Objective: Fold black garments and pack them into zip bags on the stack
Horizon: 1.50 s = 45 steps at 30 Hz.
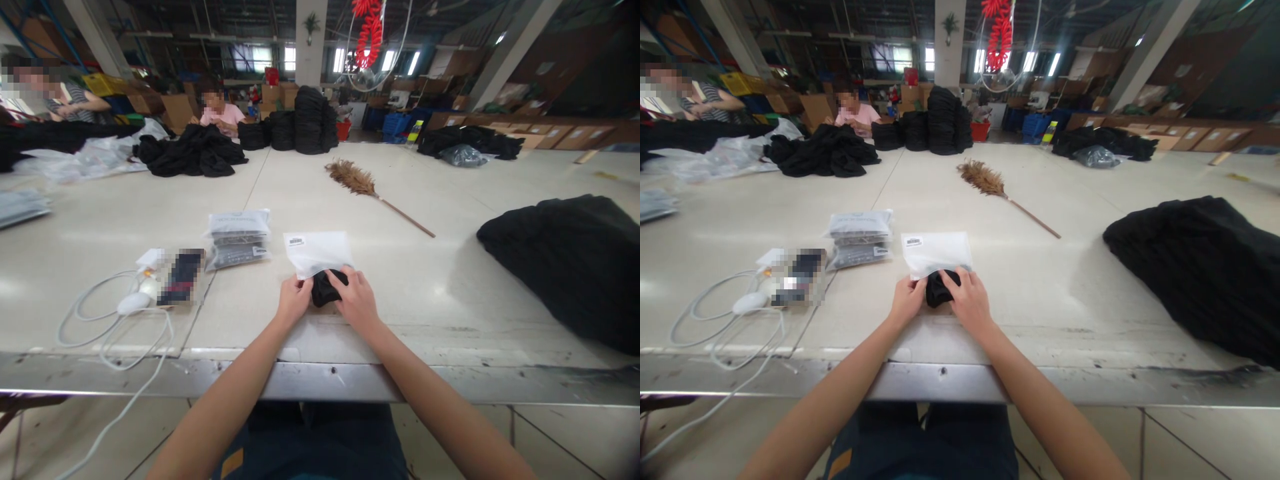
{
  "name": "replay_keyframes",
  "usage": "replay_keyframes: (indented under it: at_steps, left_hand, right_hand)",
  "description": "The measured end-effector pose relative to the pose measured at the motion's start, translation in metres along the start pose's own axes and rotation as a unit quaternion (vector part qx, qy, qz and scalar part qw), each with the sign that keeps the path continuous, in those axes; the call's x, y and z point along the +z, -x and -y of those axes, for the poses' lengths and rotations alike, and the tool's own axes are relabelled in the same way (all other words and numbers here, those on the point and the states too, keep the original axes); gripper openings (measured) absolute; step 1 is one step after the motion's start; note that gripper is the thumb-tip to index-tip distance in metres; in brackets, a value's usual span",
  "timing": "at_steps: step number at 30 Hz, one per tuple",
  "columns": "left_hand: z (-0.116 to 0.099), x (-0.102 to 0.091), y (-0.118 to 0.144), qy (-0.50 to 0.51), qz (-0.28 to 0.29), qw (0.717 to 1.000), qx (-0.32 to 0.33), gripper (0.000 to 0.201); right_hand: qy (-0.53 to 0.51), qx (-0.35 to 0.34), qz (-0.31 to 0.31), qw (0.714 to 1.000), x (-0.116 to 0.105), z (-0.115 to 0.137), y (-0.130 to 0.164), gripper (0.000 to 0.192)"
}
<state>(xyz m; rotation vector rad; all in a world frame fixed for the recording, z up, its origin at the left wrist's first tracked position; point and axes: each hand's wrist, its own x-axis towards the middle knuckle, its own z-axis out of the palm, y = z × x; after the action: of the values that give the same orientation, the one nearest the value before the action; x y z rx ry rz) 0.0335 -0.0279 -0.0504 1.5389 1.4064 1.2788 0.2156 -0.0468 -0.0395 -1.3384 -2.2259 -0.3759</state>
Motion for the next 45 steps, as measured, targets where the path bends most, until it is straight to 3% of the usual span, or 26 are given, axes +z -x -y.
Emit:
replay_keyframes:
  at_steps: [9,17,21,25,30,38,42,45]
  left_hand:
    - [0.006,0.002,-0.006,0.062,0.075,0.995,-0.002,0.034]
    - [0.002,-0.008,-0.006,0.002,0.071,0.996,0.047,0.035]
    - [0.007,-0.01,-0.008,0.06,0.085,0.993,0.063,0.025]
    - [0.014,-0.007,-0.015,0.104,0.091,0.99,0.037,0.012]
    - [0.02,-0.005,-0.021,0.17,0.123,0.977,0.017,0.016]
    - [0.023,-0.005,-0.022,0.066,0.078,0.995,-0.004,0.008]
    - [0.022,-0.001,-0.022,0.093,0.113,0.989,-0.013,0.011]
    - [0.022,0.003,-0.022,0.153,0.118,0.979,-0.07,0.01]
  right_hand:
    - [0.001,0.015,0.022,1.0,0.002,-0.005,-0.001,0.069]
    - [-0.01,-0.005,0.031,0.999,0.003,0.001,-0.001,0.065]
    - [0.019,0.006,0.071,0.997,-0.005,0.006,-0.01,0.074]
    - [0.052,0.032,0.094,0.994,-0.008,0.011,-0.022,0.077]
    - [0.031,0.05,0.086,0.995,-0.003,0.021,-0.029,0.075]
    - [-0.052,0.015,0.06,0.997,0.013,0.019,-0.032,0.053]
    - [-0.006,0.036,0.073,0.997,0.015,0.015,-0.044,0.054]
    - [0.02,0.019,0.099,0.995,0.012,0.013,-0.056,0.056]
